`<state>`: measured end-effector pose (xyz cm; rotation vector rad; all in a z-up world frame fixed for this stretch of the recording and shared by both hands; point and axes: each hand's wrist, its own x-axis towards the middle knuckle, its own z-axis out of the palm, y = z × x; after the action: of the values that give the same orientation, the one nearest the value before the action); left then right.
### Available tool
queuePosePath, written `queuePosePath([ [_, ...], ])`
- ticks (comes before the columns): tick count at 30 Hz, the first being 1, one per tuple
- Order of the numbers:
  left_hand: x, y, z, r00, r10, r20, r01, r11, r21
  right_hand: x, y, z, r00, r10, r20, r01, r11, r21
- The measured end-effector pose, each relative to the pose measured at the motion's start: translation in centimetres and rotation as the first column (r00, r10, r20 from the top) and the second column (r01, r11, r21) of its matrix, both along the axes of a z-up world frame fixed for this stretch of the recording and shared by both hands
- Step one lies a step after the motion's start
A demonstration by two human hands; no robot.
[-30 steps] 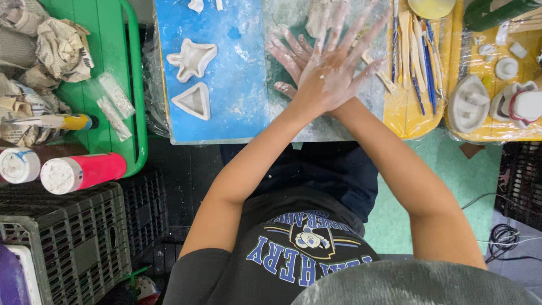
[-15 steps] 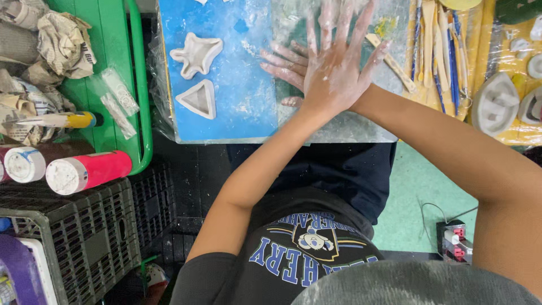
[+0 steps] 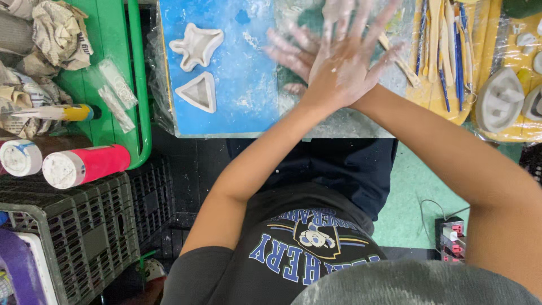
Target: The person rolls a piece of clay between their palms to form a sphere and uses a wooden tool to mark the surface.
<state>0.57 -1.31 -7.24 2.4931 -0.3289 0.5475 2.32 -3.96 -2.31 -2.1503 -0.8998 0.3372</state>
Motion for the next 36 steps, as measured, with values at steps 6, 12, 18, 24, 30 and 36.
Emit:
queuePosePath([
  [6,-0.6,0.5,-0.4,0.959,0.26,0.115,-0.25,0.964,-0.092,0.6,-0.4,0.4,1.0,-0.001,-0.007,0.001,1.0,0.021],
  [12,1.3,0.9,4.6,0.935,0.061,-0.351,0.087,0.916,0.391,0.3,-1.9,0.0,0.999,-0.04,-0.01,0.04,0.999,0.01],
  [18,1.0,1.0,5.2,0.958,0.013,-0.286,0.051,0.976,0.213,0.7,-2.4,-0.3,0.999,-0.048,-0.013,0.049,0.999,0.012],
  [24,-0.6,1.4,5.4,0.794,0.461,-0.396,-0.332,0.875,0.353,1.0,-2.2,-0.3,0.998,-0.049,-0.032,0.049,0.998,0.026],
  [30,1.3,0.9,4.2,0.93,0.12,-0.349,-0.036,0.971,0.237,0.5,-1.4,0.1,0.999,-0.043,0.002,0.043,0.999,0.023],
  [36,1.4,0.7,2.3,0.985,0.1,-0.14,-0.08,0.986,0.144,0.6,-1.2,0.3,0.999,-0.041,0.009,0.041,0.999,0.021],
])
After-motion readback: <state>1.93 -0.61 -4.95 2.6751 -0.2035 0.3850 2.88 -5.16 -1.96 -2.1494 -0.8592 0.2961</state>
